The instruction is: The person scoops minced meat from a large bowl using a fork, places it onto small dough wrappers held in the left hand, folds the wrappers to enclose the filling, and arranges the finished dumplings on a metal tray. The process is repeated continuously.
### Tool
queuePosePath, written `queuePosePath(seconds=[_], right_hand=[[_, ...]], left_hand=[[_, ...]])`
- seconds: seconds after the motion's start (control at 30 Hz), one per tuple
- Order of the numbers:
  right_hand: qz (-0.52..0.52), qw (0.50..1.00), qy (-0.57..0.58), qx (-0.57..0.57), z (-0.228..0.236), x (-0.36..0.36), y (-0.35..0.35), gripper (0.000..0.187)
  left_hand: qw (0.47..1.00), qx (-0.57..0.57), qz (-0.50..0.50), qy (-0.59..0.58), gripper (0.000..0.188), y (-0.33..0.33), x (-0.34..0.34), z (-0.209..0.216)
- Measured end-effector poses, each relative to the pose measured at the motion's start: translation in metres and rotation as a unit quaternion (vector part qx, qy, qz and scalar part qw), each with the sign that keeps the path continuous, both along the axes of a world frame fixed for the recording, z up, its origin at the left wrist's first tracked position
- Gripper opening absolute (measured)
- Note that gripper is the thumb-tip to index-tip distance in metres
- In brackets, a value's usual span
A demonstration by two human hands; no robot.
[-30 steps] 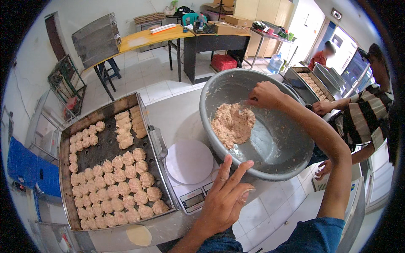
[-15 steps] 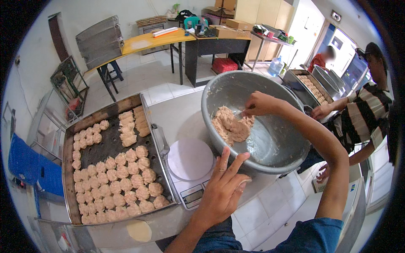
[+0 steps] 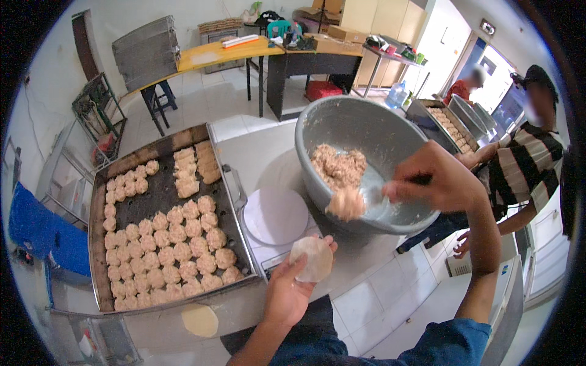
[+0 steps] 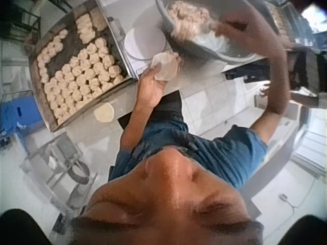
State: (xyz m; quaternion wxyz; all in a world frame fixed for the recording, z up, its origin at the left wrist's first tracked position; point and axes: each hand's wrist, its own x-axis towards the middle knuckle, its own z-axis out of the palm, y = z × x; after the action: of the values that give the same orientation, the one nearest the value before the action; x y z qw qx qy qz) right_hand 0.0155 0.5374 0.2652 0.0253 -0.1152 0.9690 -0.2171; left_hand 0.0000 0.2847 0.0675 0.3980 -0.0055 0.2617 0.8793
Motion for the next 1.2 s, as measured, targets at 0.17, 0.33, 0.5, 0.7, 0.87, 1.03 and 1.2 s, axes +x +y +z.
queuePosePath(seconds=[0.17, 0.33, 0.5, 0.7, 0.87, 1.03, 1.2], right_hand=[[0.07, 0.987, -0.045, 0.141, -0.011, 0.026, -0.068, 0.036], [0.058, 0.975, -0.147, 0.155, -0.031, 0.014, -0.079, 0.037], [0.051, 0.934, -0.177, 0.307, -0.027, 0.019, -0.089, 0.039], [-0.104, 0.98, 0.081, 0.15, -0.035, 0.05, -0.08, 0.019], [0.004, 0.991, 0.131, -0.015, -0.088, 0.069, -0.084, 0.014], [0.097, 0.984, 0.125, -0.087, -0.072, 0.065, -0.081, 0.012], [0.157, 0.983, 0.075, -0.066, -0.068, 0.064, -0.081, 0.014]], left_hand=[[0.997, 0.063, -0.002, -0.054, 0.055, -0.009, 0.007, 0.013], [0.989, 0.114, 0.009, -0.092, 0.055, -0.01, 0.024, 0.025], [0.983, 0.107, 0.028, -0.147, 0.052, -0.007, 0.037, 0.006], [0.97, 0.18, 0.11, -0.12, 0.053, -0.028, 0.032, 0.0], [0.975, 0.209, 0.076, -0.011, 0.062, -0.025, 0.034, 0.027], [0.925, -0.218, -0.021, 0.309, 0.072, -0.056, 0.028, 0.033], [0.91, -0.225, -0.05, 0.345, 0.051, -0.069, 0.026, 0.025]])
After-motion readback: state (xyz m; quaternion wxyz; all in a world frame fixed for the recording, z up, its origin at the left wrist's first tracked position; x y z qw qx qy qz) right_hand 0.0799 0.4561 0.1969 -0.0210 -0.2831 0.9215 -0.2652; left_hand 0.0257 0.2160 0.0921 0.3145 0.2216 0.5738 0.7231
